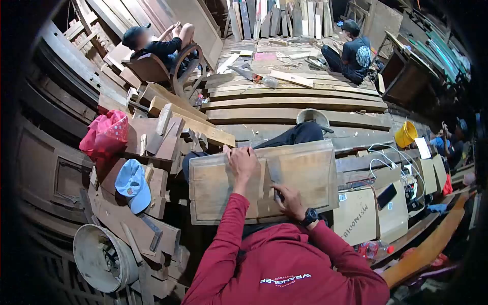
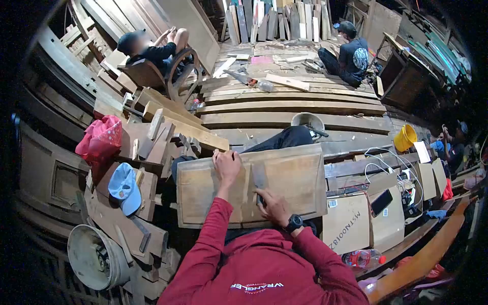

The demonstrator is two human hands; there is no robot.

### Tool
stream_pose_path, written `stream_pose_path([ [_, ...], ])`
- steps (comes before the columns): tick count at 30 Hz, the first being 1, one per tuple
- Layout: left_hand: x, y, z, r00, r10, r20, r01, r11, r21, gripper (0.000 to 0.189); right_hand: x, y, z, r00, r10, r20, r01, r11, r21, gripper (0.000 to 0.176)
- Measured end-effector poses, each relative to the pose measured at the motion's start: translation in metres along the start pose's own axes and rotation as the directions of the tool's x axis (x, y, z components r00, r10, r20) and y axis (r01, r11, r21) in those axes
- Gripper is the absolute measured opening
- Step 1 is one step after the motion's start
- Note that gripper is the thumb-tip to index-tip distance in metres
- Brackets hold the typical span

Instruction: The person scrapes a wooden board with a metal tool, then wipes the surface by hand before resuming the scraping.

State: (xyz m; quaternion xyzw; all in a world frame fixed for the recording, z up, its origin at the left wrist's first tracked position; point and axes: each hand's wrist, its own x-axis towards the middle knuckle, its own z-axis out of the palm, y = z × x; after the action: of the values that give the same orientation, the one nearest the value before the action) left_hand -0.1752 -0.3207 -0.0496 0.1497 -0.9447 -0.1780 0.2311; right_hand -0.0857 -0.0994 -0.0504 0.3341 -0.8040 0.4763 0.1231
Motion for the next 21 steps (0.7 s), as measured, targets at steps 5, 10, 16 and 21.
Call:
stream_pose_path([
  [5,0.006,-0.001,0.004,0.999,0.042,-0.002,-0.042,0.998,0.054,0.032,-0.004,0.009,-0.011,1.0,0.023,0.013,-0.023,0.999,0.036,0.044],
  [10,0.002,0.012,-0.013,0.997,-0.076,0.017,0.077,0.991,-0.106,0.03,0.003,0.007,0.001,0.992,0.123,0.027,-0.123,0.992,0.005,0.045],
  [16,0.003,0.004,-0.005,0.998,-0.048,0.031,0.05,0.996,-0.073,0.029,0.002,0.0,-0.004,0.998,0.061,-0.016,-0.061,0.998,0.027,0.046],
  [21,0.005,0.006,-0.007,0.999,-0.028,0.025,0.03,0.998,-0.063,0.029,-0.001,0.001,-0.014,0.998,0.07,0.005,-0.07,0.997,0.028,0.042],
])
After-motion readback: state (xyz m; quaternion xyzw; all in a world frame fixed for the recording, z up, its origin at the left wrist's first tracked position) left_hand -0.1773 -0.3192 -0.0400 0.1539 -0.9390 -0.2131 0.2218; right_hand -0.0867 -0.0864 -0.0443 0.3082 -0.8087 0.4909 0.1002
